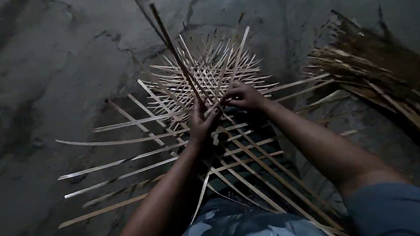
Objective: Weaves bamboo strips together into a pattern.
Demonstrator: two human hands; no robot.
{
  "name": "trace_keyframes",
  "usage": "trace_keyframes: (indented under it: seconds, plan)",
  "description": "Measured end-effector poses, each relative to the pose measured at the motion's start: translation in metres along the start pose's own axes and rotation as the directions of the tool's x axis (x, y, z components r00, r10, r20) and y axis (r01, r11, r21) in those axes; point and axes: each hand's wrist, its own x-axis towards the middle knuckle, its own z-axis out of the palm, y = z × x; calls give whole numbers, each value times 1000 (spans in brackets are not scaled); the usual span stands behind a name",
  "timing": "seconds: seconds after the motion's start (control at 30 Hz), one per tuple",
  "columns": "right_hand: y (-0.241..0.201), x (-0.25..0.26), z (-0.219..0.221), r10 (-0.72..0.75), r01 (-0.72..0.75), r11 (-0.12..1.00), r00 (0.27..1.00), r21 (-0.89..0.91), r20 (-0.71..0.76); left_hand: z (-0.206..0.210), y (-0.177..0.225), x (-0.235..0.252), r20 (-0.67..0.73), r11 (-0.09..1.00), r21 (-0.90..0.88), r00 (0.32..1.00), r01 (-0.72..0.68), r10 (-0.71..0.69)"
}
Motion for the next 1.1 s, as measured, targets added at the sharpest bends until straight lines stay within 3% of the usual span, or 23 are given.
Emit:
trace_keyframes:
  seconds: [0.03, 0.1, 0.13, 0.17, 0.27, 0.43, 0.53, 0.67, 0.8, 1.1]
  plan:
    - [-2, -1, 1, 15, -15, 1000, 1000, 6, 3, 5, 1, -2, -71, 964, 257, 994, -60, 81]
    - [-3, -2, 3, 40, -40, 999, 999, 15, 7, 8, 3, -5, -80, 612, 783, 956, -116, 283]
    - [-1, -2, 6, 36, -36, 999, 999, 24, 5, 9, 5, -7, -68, 479, 874, 959, -76, 275]
    - [5, -3, 9, 12, -12, 999, 1000, 31, -1, 9, 6, -9, -72, 417, 909, 973, -26, 218]
    - [24, -6, 11, -86, 86, 996, 996, 10, 23, 10, 8, -16, -135, 359, 928, 987, 97, 84]
    - [37, -8, 2, -120, 123, 990, 992, -62, 45, 7, 6, -24, -177, 307, 940, 981, 147, 75]
    - [25, -2, 9, -174, 174, 983, 985, -52, 10, 8, 8, -27, -158, 286, 948, 986, 137, 51]
    - [3, 3, 18, -134, 135, 991, 986, -10, 95, 5, 11, -34, -156, 276, 952, 986, 133, 65]
    - [-7, -4, 24, -132, 129, 991, 987, 47, 88, 2, 17, -44, -188, 235, 956, 982, 176, 33]
    - [15, -14, 45, -241, 246, 967, 968, 71, -72, 6, 13, -50, -175, 161, 973, 983, 164, 57]
